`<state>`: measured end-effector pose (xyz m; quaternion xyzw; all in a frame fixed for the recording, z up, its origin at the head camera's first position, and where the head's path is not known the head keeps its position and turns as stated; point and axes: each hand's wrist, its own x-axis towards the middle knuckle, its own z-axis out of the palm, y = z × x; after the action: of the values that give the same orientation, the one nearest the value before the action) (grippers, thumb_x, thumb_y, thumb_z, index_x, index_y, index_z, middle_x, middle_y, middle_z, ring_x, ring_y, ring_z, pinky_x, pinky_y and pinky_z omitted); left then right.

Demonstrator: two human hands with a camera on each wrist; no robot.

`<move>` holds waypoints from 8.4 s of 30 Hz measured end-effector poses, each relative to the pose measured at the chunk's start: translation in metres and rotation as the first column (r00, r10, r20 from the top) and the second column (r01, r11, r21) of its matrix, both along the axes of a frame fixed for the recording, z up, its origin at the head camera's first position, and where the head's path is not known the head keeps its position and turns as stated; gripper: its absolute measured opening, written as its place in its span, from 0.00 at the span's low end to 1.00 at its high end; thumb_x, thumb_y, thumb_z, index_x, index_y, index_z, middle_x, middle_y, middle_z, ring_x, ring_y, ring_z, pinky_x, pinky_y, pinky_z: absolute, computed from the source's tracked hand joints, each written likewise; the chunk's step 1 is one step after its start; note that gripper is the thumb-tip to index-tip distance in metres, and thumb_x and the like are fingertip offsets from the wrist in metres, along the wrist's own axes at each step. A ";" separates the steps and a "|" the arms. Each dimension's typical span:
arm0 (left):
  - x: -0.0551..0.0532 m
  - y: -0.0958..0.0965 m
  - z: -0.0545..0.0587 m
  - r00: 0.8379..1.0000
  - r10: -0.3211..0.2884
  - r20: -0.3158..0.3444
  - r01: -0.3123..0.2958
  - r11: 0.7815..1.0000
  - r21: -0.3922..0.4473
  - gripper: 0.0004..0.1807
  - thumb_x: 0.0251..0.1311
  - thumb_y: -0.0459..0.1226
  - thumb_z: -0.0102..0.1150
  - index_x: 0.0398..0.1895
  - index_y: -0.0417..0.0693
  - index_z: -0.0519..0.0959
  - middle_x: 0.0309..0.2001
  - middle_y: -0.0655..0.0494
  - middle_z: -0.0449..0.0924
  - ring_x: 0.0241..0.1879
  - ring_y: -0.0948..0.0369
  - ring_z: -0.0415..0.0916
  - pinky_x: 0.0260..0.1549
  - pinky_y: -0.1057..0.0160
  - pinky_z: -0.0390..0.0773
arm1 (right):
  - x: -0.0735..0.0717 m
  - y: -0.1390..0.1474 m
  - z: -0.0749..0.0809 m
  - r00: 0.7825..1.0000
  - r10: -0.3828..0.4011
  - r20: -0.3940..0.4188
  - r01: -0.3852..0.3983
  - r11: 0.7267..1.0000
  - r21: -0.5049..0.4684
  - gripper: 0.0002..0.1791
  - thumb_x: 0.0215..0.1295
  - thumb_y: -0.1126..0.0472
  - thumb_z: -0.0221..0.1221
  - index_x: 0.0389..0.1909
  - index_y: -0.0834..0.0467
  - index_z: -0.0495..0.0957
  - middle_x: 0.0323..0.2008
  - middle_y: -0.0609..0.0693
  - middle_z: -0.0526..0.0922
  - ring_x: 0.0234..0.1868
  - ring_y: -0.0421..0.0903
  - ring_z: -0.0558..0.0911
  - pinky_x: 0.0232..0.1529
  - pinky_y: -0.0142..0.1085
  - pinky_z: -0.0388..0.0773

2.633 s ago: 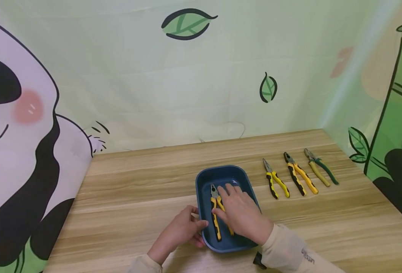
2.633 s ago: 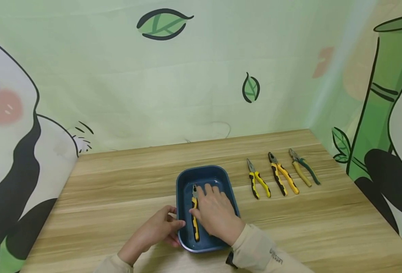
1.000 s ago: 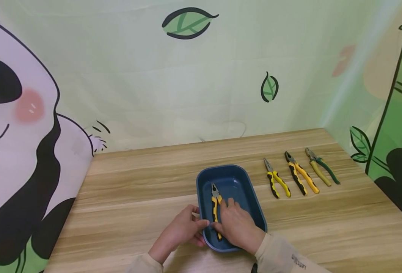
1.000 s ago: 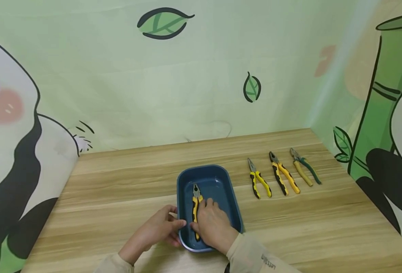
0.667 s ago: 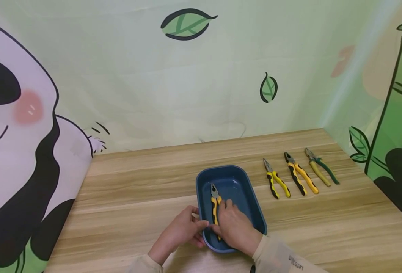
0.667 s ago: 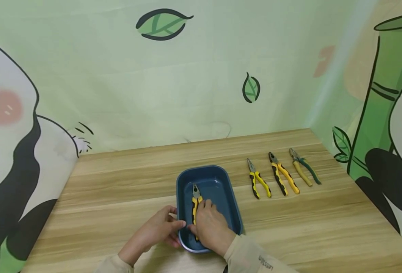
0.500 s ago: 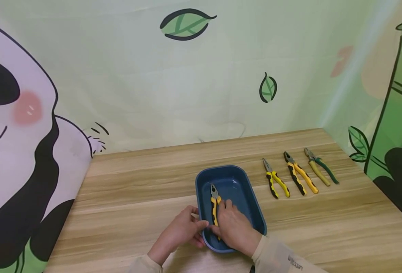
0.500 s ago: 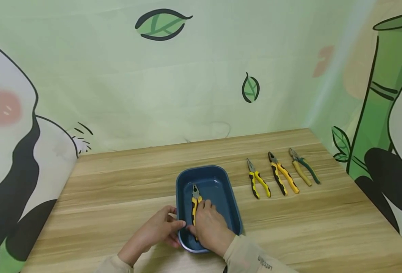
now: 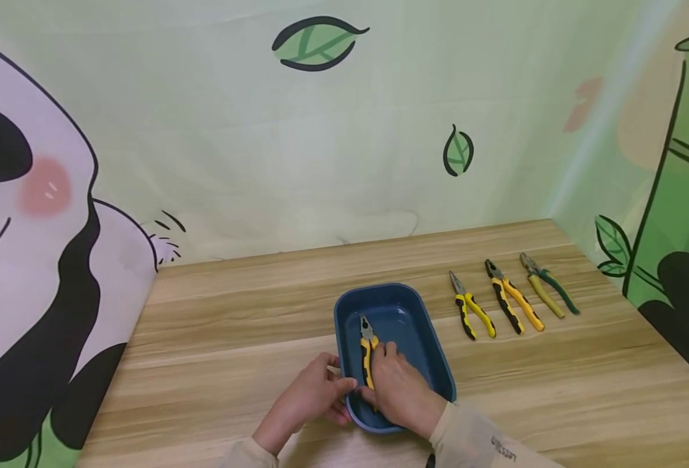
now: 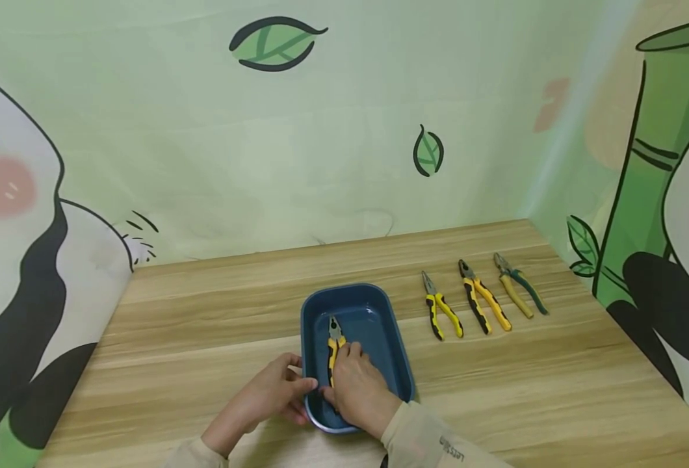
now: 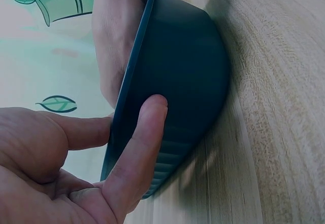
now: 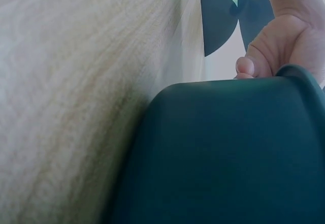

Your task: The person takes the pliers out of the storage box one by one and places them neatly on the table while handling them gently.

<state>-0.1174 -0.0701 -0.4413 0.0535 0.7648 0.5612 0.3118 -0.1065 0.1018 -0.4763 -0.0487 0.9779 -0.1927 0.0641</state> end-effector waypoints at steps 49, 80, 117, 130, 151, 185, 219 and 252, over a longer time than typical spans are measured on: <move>0.000 -0.001 -0.003 1.000 -0.003 -0.021 0.003 1.000 0.004 0.23 0.72 0.30 0.60 0.61 0.26 0.62 0.38 0.38 0.79 0.21 0.57 0.82 0.23 0.58 0.89 | -0.016 0.019 0.021 0.957 -0.143 0.254 0.209 0.943 -0.260 0.27 0.70 0.49 0.53 0.57 0.67 0.75 0.35 0.54 0.75 0.33 0.51 0.75 0.30 0.42 0.71; 0.000 -0.002 -0.001 1.000 -0.009 -0.012 0.009 1.000 0.010 0.24 0.72 0.30 0.60 0.62 0.26 0.62 0.38 0.39 0.79 0.22 0.57 0.83 0.24 0.57 0.90 | -0.021 0.031 0.024 0.913 -0.064 0.403 0.293 0.790 -0.539 0.18 0.81 0.51 0.49 0.47 0.64 0.74 0.20 0.54 0.75 0.15 0.43 0.73 0.14 0.32 0.77; 0.000 -0.001 0.000 1.000 -0.002 -0.008 0.002 1.000 -0.028 0.24 0.72 0.31 0.60 0.62 0.27 0.63 0.37 0.41 0.79 0.22 0.57 0.83 0.24 0.58 0.90 | -0.007 0.029 0.067 0.972 -0.003 0.237 0.177 0.676 -0.715 0.19 0.83 0.51 0.48 0.40 0.64 0.73 0.21 0.54 0.74 0.13 0.44 0.71 0.16 0.36 0.74; -0.001 0.000 0.001 1.000 -0.009 -0.005 0.009 0.999 -0.032 0.23 0.72 0.30 0.61 0.61 0.28 0.64 0.36 0.41 0.79 0.22 0.57 0.83 0.24 0.58 0.90 | -0.009 0.035 0.090 0.990 0.017 0.141 0.090 0.692 -0.716 0.16 0.83 0.54 0.47 0.38 0.62 0.71 0.22 0.55 0.74 0.14 0.50 0.76 0.21 0.42 0.82; -0.001 -0.001 -0.001 1.000 -0.006 -0.026 0.005 1.000 -0.014 0.23 0.71 0.30 0.61 0.60 0.28 0.64 0.37 0.40 0.79 0.22 0.56 0.83 0.23 0.57 0.89 | -0.011 0.037 0.119 0.993 0.012 0.114 0.076 0.677 -0.732 0.17 0.84 0.53 0.47 0.40 0.62 0.72 0.23 0.56 0.74 0.15 0.47 0.75 0.20 0.39 0.79; -0.001 -0.004 -0.004 1.000 -0.013 -0.025 0.013 1.000 0.006 0.25 0.72 0.30 0.61 0.62 0.26 0.62 0.41 0.38 0.79 0.22 0.56 0.83 0.24 0.57 0.90 | -0.023 0.038 0.168 1.000 0.005 0.010 0.004 0.658 -0.753 0.18 0.84 0.51 0.46 0.41 0.62 0.70 0.24 0.57 0.74 0.17 0.50 0.77 0.23 0.39 0.80; -0.001 -0.003 -0.001 0.999 -0.029 -0.022 0.030 0.999 0.020 0.26 0.72 0.30 0.60 0.63 0.24 0.62 0.41 0.38 0.79 0.22 0.57 0.83 0.24 0.58 0.90 | -0.028 0.033 0.166 0.989 -0.128 -0.074 0.064 0.819 -0.570 0.32 0.80 0.49 0.52 0.75 0.63 0.62 0.37 0.57 0.72 0.30 0.51 0.73 0.26 0.37 0.71; -0.001 -0.004 -0.001 0.999 -0.027 -0.035 0.027 1.000 0.005 0.25 0.72 0.30 0.61 0.63 0.25 0.62 0.39 0.40 0.79 0.22 0.57 0.83 0.24 0.58 0.90 | -0.034 0.022 0.148 0.961 -0.184 -0.205 0.097 0.922 -0.374 0.39 0.71 0.52 0.65 0.75 0.64 0.61 0.53 0.62 0.72 0.46 0.55 0.73 0.43 0.45 0.78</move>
<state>-0.1181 -0.0740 -0.4420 0.0745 0.7678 0.5581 0.3059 -0.1403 0.1234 -0.3284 -0.0113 0.9274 -0.3658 -0.0769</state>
